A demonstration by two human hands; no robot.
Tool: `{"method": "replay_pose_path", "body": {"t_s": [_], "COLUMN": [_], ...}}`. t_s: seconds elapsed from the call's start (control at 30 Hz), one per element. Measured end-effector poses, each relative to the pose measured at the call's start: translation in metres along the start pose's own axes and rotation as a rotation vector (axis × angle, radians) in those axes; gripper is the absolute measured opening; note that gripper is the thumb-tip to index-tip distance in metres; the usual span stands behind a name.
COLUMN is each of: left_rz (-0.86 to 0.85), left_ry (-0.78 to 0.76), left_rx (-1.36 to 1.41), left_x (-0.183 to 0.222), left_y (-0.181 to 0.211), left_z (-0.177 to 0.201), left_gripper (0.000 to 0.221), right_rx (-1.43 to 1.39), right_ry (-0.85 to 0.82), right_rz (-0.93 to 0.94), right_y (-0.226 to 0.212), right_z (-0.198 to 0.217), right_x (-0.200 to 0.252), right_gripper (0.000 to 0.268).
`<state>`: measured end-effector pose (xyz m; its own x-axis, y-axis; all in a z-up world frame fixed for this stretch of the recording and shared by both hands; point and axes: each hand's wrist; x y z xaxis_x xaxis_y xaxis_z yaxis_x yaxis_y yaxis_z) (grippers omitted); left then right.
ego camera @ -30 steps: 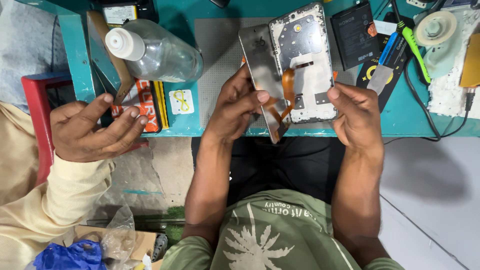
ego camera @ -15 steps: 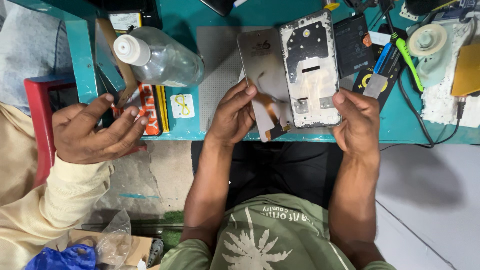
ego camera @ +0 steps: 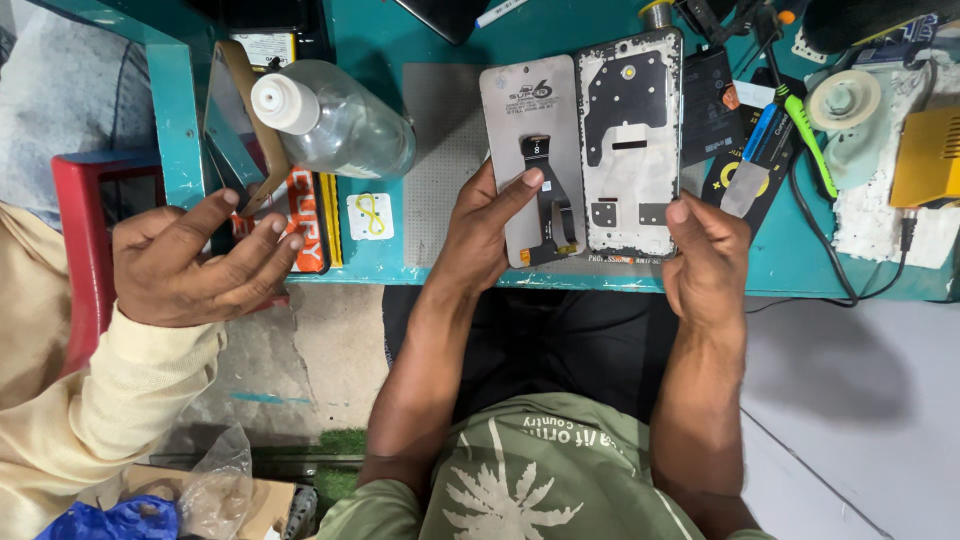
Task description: The person disassembles a smartphone, removes the battery, and uses tweezers to pry open the device casing. They then clean the internal components with a cloth and handle a new battery package.
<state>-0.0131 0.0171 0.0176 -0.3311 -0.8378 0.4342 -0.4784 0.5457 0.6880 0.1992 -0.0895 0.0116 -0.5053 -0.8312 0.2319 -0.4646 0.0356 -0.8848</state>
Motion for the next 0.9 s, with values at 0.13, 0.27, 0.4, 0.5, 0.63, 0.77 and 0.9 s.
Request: {"method": "replay_pose_path", "body": {"t_s": [0.13, 0.27, 0.4, 0.5, 0.63, 0.77, 0.9], "left_rz": [-0.053, -0.130, -0.133, -0.093, -0.131, -0.107, -0.083], "left_ry": [0.020, 0.072, 0.160, 0.234, 0.223, 0.217, 0.093], "left_rx": [-0.018, -0.074, -0.003, -0.039, -0.121, -0.090, -0.034], "left_x": [0.000, 0.005, 0.004, 0.003, 0.005, 0.004, 0.008], "left_y": [0.000, 0.000, -0.006, -0.005, -0.001, -0.001, 0.009], "left_z": [-0.004, -0.008, -0.010, -0.014, -0.012, -0.014, -0.012], "left_gripper": [0.041, 0.037, 0.038, 0.036, 0.036, 0.040, 0.040], "right_rx": [0.012, -0.085, -0.106, -0.209, -0.350, -0.458, -0.511], "right_ry": [-0.014, 0.034, 0.044, -0.021, -0.059, -0.016, -0.040], "right_rz": [-0.012, -0.089, -0.178, -0.262, -0.394, -0.453, -0.488], "right_y": [0.000, 0.012, 0.025, 0.020, 0.020, 0.033, 0.029], "right_z": [-0.003, 0.002, 0.002, -0.008, -0.012, 0.003, 0.009], "right_x": [0.001, -0.001, 0.001, 0.002, -0.003, -0.005, -0.006], "right_gripper": [0.049, 0.051, 0.056, 0.057, 0.059, 0.053, 0.052]}}
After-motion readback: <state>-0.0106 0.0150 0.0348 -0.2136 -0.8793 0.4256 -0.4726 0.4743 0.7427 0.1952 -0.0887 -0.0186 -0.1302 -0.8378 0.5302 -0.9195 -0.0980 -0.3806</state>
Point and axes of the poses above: each hand's wrist, its own x-axis away from the middle knuckle, its own z-axis out of the back of the hand, y = z × x, and after that the axes turned 14 degrees about y, right-handed
